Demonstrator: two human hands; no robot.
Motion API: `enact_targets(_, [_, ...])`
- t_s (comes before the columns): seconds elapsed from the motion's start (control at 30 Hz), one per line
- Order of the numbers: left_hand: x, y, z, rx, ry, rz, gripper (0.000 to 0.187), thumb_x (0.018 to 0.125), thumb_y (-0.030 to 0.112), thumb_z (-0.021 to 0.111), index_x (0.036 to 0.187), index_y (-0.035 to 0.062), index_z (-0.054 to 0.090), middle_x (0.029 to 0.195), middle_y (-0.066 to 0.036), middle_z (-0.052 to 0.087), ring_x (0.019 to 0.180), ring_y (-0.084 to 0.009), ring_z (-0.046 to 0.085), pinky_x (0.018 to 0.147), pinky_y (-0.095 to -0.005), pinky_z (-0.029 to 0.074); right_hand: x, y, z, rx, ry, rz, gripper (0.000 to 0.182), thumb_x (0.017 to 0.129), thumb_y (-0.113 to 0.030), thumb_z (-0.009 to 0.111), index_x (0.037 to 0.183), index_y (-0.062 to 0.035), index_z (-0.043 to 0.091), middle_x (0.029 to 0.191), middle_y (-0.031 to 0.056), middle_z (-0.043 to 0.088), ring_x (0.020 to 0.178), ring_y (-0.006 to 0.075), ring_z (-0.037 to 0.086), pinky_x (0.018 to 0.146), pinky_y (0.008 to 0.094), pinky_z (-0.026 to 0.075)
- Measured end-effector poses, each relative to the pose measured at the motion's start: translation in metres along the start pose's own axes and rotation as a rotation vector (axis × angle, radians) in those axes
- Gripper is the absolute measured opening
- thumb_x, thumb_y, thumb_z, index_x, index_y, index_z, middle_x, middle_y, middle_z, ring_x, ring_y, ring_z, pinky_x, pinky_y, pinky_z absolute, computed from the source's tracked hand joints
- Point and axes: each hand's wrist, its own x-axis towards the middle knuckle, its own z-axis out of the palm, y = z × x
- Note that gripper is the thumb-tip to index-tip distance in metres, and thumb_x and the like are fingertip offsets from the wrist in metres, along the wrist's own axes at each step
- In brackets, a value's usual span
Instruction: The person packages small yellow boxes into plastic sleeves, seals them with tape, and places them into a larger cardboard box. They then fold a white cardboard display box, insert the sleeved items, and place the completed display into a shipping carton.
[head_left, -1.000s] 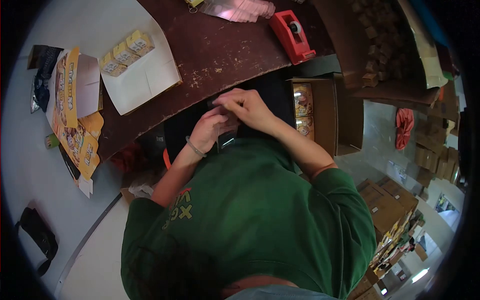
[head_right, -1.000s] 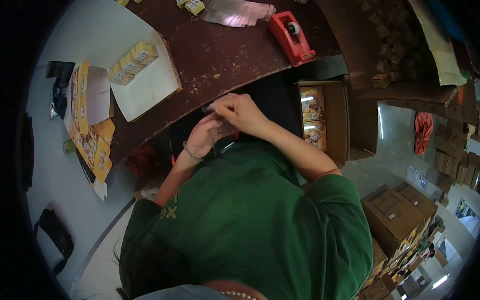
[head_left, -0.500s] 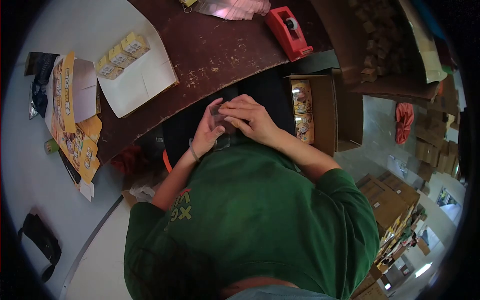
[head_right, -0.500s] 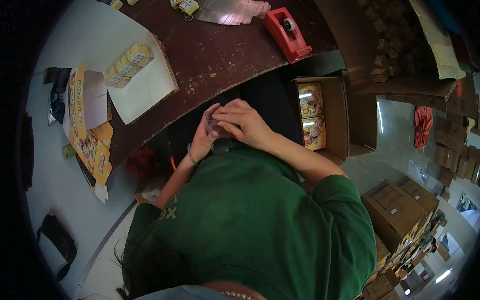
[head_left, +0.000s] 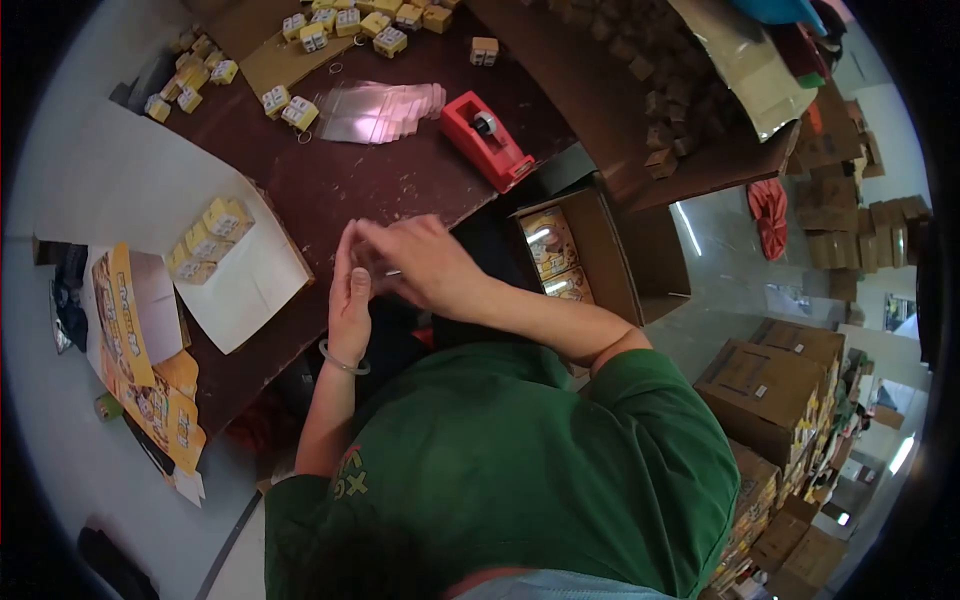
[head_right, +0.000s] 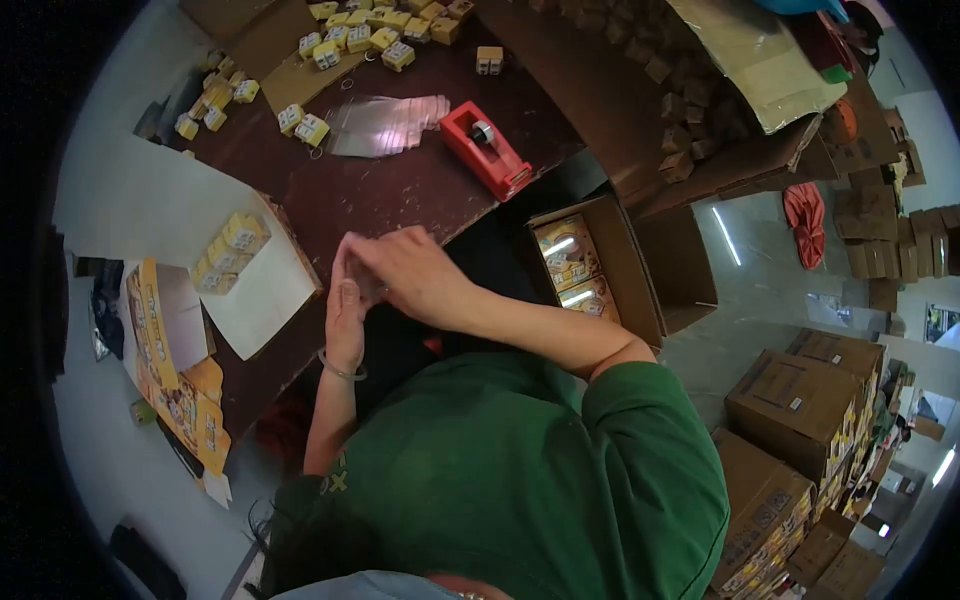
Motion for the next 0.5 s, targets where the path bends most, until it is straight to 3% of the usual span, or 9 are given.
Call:
enact_targets(0.03, [0.004,0.002,0.004,-0.108,0.05,-0.076,0.055,0.105,0.032,0.045,0.152,0.0086,0.027,0.132,-0.01,0.051,0.113,-0.0183,0.056,0.094,-0.0329,0.048,0.0,0.002,0.014,-0.076,0.0,-0.132,0.077,0.075,-0.014,0.072,0.141,-0.0008,0.036,0.12,0.0146,0.057,0.111,0.0313,0.055,0.096,0.0459,0.041])
enact_targets(0.07, [0.012,-0.001,-0.009,-0.162,-0.07,-0.13,0.049,0.106,0.036,0.04,0.147,0.0104,0.036,0.136,-0.007,0.051,0.117,-0.0171,0.054,0.094,-0.0333,0.048,0.003,0.0,0.017,-0.01,-0.017,-0.072,0.068,0.079,-0.019,0.071,0.139,-0.0036,0.042,0.121,0.0145,0.057,0.112,0.0321,0.055,0.098,0.046,0.04])
enact_targets(0.17, [0.022,-0.008,-0.016,-0.471,-0.065,-0.222,0.044,0.105,0.037,0.042,0.141,0.0122,0.043,0.13,-0.007,0.055,0.116,-0.0193,0.055,0.093,-0.0337,0.049,0.029,0.027,-0.02,0.179,0.015,-0.224,0.059,0.079,-0.024,0.073,0.132,-0.0078,0.051,0.124,0.0126,0.056,0.113,0.0314,0.055,0.1,0.0448,0.039])
enact_targets(0.2, [0.02,-0.012,-0.023,-0.52,0.022,-0.278,0.036,0.103,0.038,0.046,0.128,0.0128,0.052,0.124,-0.006,0.059,0.111,-0.0237,0.059,0.087,-0.0341,0.052,0.04,0.048,-0.047,0.117,0.014,-0.181,0.05,0.082,-0.03,0.075,0.125,-0.0108,0.059,0.125,0.0122,0.057,0.118,0.0314,0.053,0.102,0.0465,0.039])
enact_targets(0.27, [0.02,-0.018,-0.033,-0.603,-0.041,-0.274,0.031,0.101,0.039,0.049,0.115,0.0127,0.058,0.12,-0.008,0.06,0.107,-0.0268,0.061,0.082,-0.0355,0.054,0.038,0.105,-0.096,-0.126,0.269,0.138,0.045,0.084,-0.027,0.072,0.123,-0.0082,0.06,0.125,0.0135,0.059,0.117,0.034,0.053,0.101,0.0454,0.041])
enact_targets(0.33, [0.017,-0.017,-0.028,-0.658,-0.012,-0.326,0.028,0.1,0.037,0.051,0.112,0.0128,0.059,0.111,-0.01,0.06,0.101,-0.0267,0.062,0.078,-0.0359,0.055,0.025,0.168,-0.142,-0.449,0.492,0.566,0.044,0.087,-0.027,0.067,0.125,-0.0071,0.059,0.126,0.0166,0.058,0.118,0.0372,0.053,0.101,0.0465,0.042])
enact_targets(0.4, [0.02,-0.027,-0.036,-0.69,-0.047,-0.379,0.027,0.1,0.036,0.052,0.112,0.0131,0.059,0.107,-0.009,0.06,0.098,-0.0254,0.061,0.077,-0.0354,0.055,-0.034,0.249,-0.159,-1.029,0.459,0.862,0.04,0.089,-0.025,0.061,0.126,-0.0098,0.058,0.124,0.0197,0.058,0.117,0.0388,0.053,0.1,0.0481,0.043])
enact_targets(0.5, [0.024,-0.025,-0.024,-0.658,0.004,-0.425,0.024,0.096,0.031,0.056,0.108,0.0102,0.058,0.103,-0.008,0.059,0.095,-0.0242,0.061,0.073,-0.0341,0.054,-0.058,0.249,-0.185,-1.148,0.103,1.438,0.037,0.089,-0.022,0.057,0.124,-0.0096,0.059,0.122,0.0194,0.06,0.116,0.0359,0.054,0.097,0.0458,0.044])
